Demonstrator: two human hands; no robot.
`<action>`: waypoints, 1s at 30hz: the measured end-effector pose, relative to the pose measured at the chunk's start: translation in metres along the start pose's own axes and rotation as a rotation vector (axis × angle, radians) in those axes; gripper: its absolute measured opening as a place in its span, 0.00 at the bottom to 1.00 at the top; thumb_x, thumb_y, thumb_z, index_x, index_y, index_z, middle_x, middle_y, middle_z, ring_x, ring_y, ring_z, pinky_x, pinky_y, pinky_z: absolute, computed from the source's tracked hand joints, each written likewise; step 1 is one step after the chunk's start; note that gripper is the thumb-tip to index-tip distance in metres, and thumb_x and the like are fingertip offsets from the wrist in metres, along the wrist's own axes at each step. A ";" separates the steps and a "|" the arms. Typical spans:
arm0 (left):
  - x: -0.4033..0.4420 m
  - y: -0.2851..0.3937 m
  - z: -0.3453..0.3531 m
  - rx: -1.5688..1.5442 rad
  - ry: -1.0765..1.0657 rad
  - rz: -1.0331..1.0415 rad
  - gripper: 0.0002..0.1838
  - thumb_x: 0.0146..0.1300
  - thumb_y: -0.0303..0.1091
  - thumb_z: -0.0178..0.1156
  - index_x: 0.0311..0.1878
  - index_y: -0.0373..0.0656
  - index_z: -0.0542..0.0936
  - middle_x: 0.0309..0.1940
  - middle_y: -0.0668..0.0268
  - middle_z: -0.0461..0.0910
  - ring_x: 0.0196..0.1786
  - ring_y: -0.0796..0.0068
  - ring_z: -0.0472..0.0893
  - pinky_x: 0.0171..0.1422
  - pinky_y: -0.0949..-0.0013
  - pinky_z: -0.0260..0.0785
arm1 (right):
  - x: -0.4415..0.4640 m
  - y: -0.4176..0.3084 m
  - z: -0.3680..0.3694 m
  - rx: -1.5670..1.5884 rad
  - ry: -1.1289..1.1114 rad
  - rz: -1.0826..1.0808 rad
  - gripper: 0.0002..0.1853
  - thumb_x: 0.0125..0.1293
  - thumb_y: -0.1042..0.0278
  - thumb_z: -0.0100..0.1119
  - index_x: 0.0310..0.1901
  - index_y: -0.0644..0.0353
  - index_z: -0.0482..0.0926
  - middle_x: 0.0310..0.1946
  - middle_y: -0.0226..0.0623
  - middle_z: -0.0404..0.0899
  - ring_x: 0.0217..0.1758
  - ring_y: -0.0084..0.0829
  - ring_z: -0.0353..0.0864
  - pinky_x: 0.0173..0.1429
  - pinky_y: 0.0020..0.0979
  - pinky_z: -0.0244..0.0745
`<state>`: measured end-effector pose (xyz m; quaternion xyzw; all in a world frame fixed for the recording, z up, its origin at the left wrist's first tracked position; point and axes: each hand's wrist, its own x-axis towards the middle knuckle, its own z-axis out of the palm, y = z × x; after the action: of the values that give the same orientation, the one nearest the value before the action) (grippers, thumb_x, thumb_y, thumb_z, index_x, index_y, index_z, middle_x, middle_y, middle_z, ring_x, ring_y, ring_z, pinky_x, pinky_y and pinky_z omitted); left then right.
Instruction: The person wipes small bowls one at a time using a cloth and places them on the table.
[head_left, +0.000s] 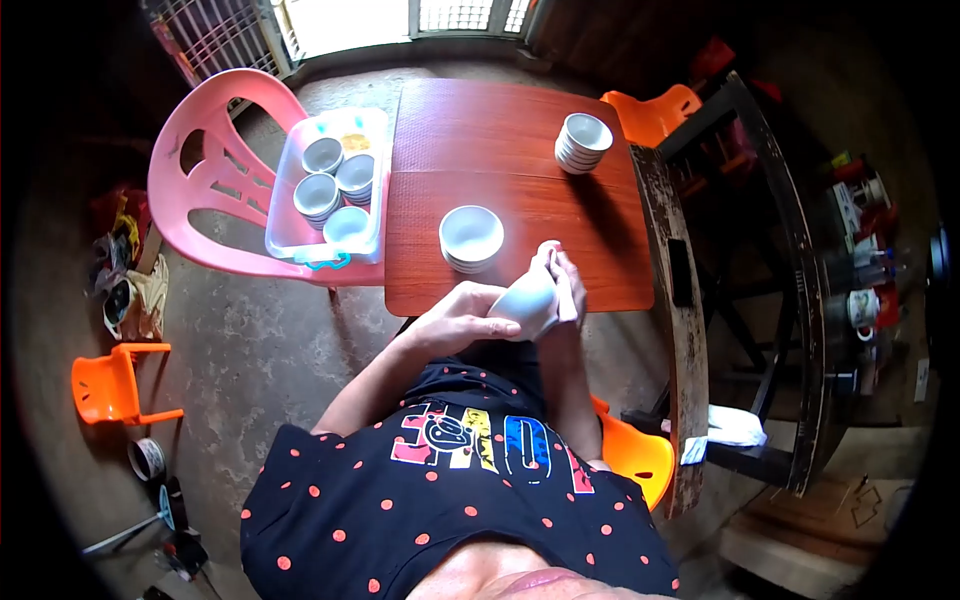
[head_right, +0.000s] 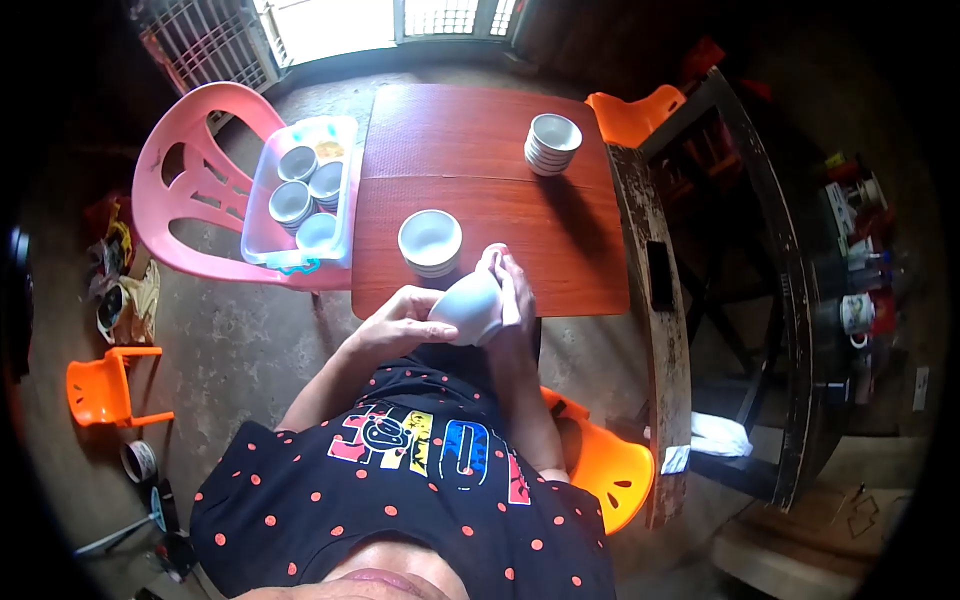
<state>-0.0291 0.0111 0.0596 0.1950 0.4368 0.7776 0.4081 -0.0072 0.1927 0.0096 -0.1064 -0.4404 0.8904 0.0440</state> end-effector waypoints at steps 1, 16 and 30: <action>0.000 -0.005 -0.001 0.104 0.018 0.055 0.17 0.57 0.27 0.65 0.50 0.32 0.78 0.40 0.65 0.81 0.45 0.82 0.76 0.54 0.73 0.69 | 0.001 0.025 -0.015 0.323 -0.036 0.013 0.19 0.70 0.57 0.47 0.53 0.63 0.71 0.45 0.36 0.76 0.41 0.24 0.77 0.40 0.26 0.74; -0.002 -0.029 -0.009 0.427 -0.085 0.150 0.12 0.58 0.26 0.63 0.44 0.32 0.78 0.38 0.66 0.81 0.42 0.81 0.76 0.50 0.72 0.70 | -0.006 0.048 -0.024 0.317 -0.203 -0.004 0.19 0.70 0.57 0.45 0.55 0.62 0.70 0.39 0.35 0.76 0.41 0.26 0.77 0.44 0.26 0.74; 0.021 -0.023 -0.017 0.506 -0.202 0.188 0.13 0.60 0.26 0.63 0.47 0.33 0.78 0.37 0.68 0.80 0.43 0.83 0.75 0.52 0.72 0.70 | -0.001 0.038 -0.029 -1.455 -0.150 -0.569 0.09 0.63 0.70 0.50 0.43 0.61 0.74 0.34 0.40 0.77 0.36 0.30 0.79 0.42 0.29 0.76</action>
<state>-0.0418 0.0254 0.0302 0.4066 0.5541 0.6551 0.3140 0.0007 0.1920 -0.0378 0.0689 -0.9251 0.3374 0.1598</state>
